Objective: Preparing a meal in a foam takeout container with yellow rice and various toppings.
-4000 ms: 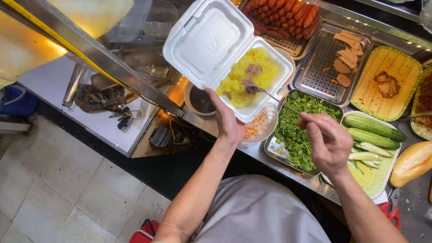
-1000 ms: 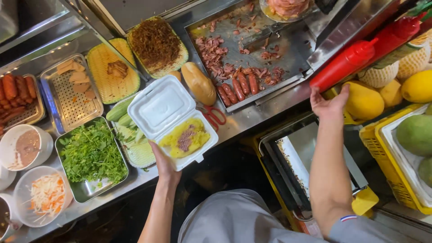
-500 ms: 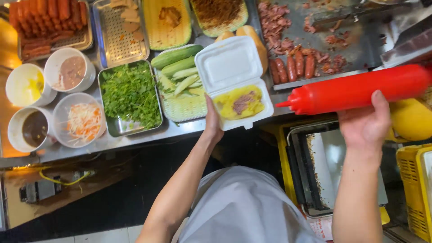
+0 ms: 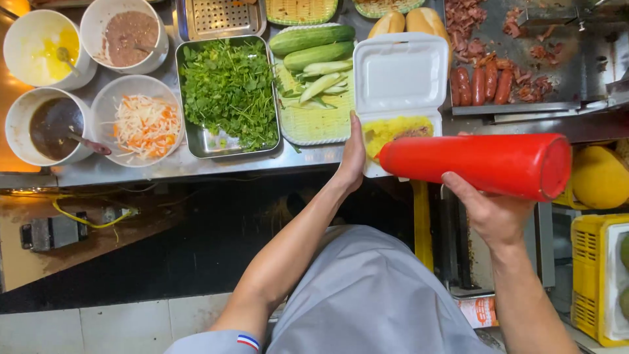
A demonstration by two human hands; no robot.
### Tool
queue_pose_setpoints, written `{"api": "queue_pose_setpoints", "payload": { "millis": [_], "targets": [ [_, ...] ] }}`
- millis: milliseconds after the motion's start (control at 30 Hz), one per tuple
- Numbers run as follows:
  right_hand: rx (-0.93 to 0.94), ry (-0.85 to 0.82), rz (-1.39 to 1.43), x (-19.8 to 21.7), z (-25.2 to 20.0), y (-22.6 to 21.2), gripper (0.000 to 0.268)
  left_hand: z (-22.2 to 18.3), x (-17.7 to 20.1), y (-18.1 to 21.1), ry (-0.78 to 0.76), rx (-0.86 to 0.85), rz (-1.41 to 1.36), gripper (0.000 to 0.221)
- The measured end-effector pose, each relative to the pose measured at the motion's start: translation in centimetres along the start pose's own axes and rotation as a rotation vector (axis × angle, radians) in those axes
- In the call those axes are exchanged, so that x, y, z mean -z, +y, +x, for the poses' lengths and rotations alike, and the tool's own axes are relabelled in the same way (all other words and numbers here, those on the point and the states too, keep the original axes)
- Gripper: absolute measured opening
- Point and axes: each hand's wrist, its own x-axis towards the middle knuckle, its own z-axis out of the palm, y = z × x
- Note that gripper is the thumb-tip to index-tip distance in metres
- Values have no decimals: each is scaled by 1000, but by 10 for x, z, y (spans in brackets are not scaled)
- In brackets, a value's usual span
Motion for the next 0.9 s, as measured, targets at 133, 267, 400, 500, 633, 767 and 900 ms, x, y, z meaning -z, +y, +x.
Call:
{"api": "queue_pose_setpoints", "payload": {
  "millis": [133,267,400,500,633,767,900],
  "targets": [
    [26,54,-138,12,-12,4,42,-15,-1,20,-31,19,-34,88],
    [17,105,-233,6,-14,-19,40,-13,12,21,-9,75,-40,89],
    [-5,194,-189,-7,-6,-53,43,-12,23,16,-21,127,-92,91],
    [7,189,-216,-1,-15,-52,43,-16,26,23,-12,118,-99,88],
    [4,206,-257,14,-26,-42,36,-23,31,28,-78,175,-175,89],
    [-15,223,-181,3,-24,-56,42,-27,31,42,-123,199,-188,90],
    [-6,255,-251,22,-35,-50,41,-32,26,52,-111,253,-128,88]
  ]
}}
